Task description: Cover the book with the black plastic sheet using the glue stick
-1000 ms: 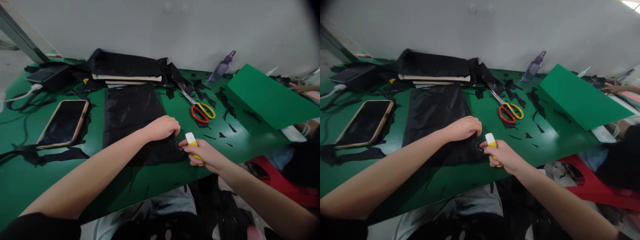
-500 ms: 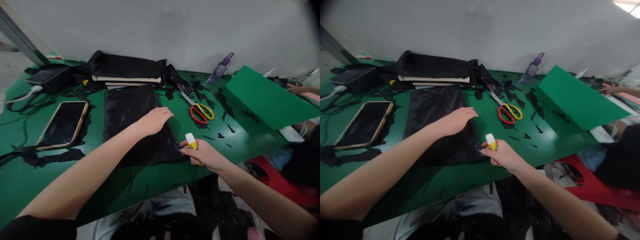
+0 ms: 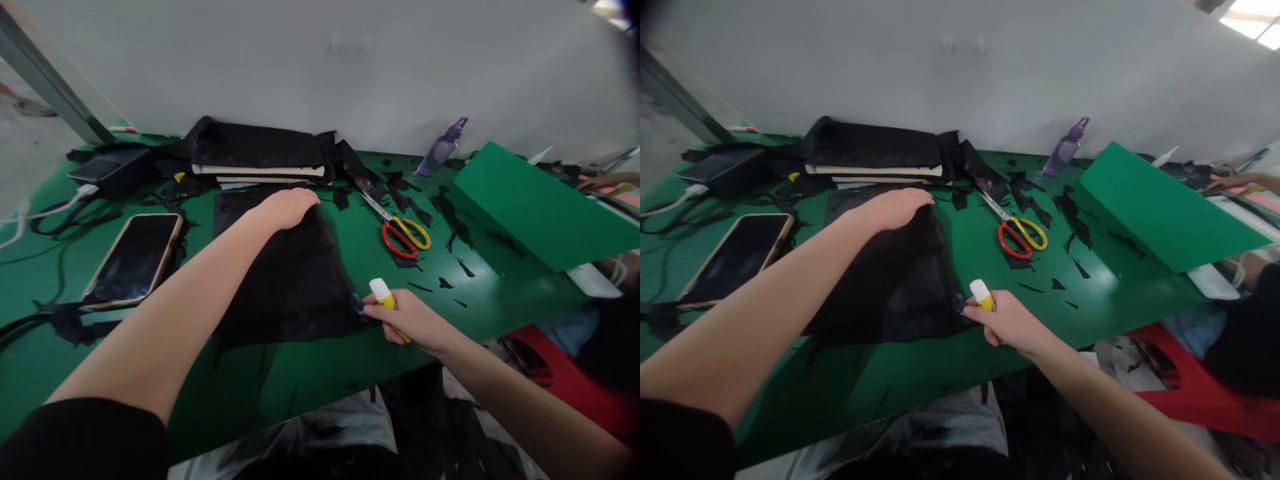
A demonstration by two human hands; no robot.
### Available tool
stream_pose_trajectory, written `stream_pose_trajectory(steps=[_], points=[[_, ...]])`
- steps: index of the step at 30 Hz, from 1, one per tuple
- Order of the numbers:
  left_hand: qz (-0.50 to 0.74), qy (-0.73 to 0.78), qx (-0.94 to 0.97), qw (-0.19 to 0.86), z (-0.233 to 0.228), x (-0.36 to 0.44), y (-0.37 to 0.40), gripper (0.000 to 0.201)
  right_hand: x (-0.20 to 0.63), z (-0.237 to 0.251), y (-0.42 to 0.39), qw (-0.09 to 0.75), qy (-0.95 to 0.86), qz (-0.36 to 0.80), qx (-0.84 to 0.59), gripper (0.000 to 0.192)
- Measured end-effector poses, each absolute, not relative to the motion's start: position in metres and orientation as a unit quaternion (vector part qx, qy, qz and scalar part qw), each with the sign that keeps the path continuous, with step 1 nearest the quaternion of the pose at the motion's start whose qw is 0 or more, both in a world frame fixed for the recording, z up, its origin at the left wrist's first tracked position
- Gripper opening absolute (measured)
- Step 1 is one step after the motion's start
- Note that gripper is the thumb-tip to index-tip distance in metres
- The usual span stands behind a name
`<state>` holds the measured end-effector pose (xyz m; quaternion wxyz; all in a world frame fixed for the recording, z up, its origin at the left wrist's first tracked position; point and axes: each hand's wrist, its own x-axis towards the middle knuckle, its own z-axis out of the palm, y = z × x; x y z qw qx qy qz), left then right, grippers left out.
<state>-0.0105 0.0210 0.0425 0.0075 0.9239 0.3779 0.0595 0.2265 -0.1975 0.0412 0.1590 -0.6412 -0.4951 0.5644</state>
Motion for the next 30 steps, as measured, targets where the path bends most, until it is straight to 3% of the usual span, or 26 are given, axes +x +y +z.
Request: stream_pose_trajectory(steps=[9, 30], points=[[0.184, 0.320, 0.929, -0.023, 0.019, 0.002, 0.028, 0.038, 0.225, 0.043, -0.197, 0.156, -0.478, 0.598, -0.625, 0.031], [0.242, 0.314, 0.918, -0.020, 0.015, 0.001, 0.029, 0.027, 0.218, 0.049, -0.199, 0.176, -0.452, 0.602, -0.634, 0.021]])
